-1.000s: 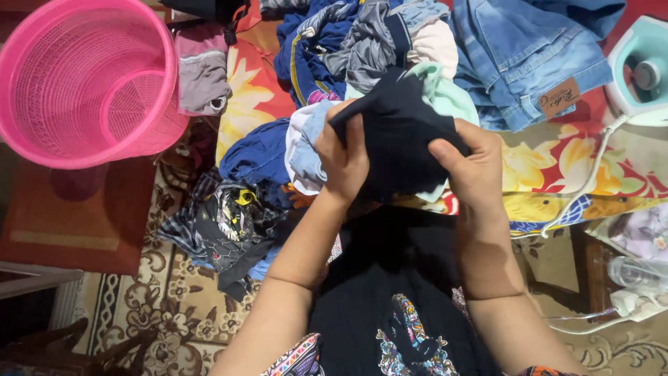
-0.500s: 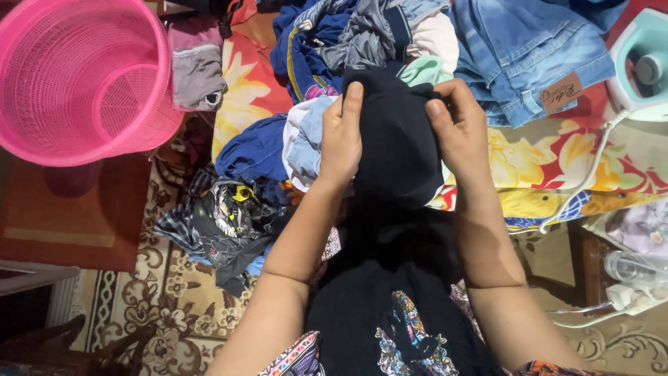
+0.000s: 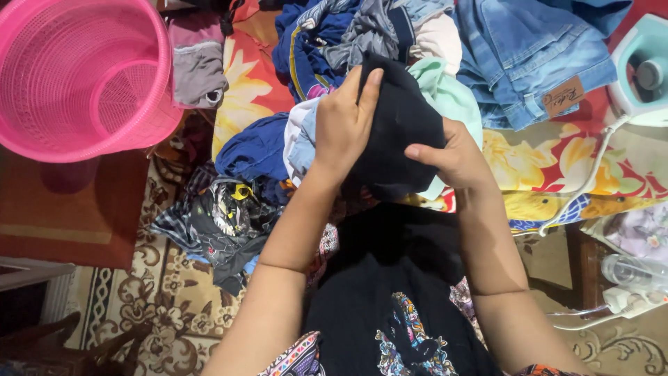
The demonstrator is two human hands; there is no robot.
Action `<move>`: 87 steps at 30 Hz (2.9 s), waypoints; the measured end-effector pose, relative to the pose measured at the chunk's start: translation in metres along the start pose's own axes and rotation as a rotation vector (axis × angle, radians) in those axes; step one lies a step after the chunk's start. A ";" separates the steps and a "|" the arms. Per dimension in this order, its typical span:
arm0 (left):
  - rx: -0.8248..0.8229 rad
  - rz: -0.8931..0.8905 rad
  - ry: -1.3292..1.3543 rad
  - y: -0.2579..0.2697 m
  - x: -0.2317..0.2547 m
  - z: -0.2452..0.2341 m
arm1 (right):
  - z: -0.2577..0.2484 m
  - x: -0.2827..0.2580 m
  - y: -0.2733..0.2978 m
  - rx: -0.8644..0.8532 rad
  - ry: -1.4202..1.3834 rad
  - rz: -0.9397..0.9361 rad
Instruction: The recorder is folding a variety of clothing items including underwear and shirts on a bed.
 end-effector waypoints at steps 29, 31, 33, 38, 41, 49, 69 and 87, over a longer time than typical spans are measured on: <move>-0.602 -0.561 0.941 0.038 -0.031 0.009 | -0.014 -0.045 -0.009 0.185 0.316 -0.296; -0.635 -0.566 0.903 0.036 -0.027 0.014 | -0.001 -0.074 -0.011 0.162 0.420 -0.444; -0.706 -0.544 0.857 0.032 -0.021 0.021 | -0.001 -0.073 -0.015 -0.001 0.579 -0.383; -0.706 -0.371 0.833 0.011 -0.045 0.021 | -0.050 -0.040 -0.018 0.008 0.271 -0.155; -0.707 -0.323 0.759 0.011 -0.051 0.010 | -0.080 -0.045 -0.014 0.156 0.218 -0.243; -0.693 -0.251 0.674 0.029 -0.025 0.004 | -0.085 -0.101 -0.009 0.181 0.257 -0.441; -0.724 -1.158 1.780 0.104 -0.053 0.044 | 0.096 -0.137 0.086 -0.695 1.449 -1.159; -0.970 -0.785 1.180 0.105 -0.032 0.014 | 0.043 -0.129 0.054 -0.416 1.003 -0.741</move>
Point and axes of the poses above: each hand's wrist, its own y-axis away from the middle knuckle, its own z-axis out of the palm, x = y × z, the point moved 3 cm from there along -y, towards the middle knuckle, and after that the axes turned 4 degrees about -z, right-handed, at the moved point
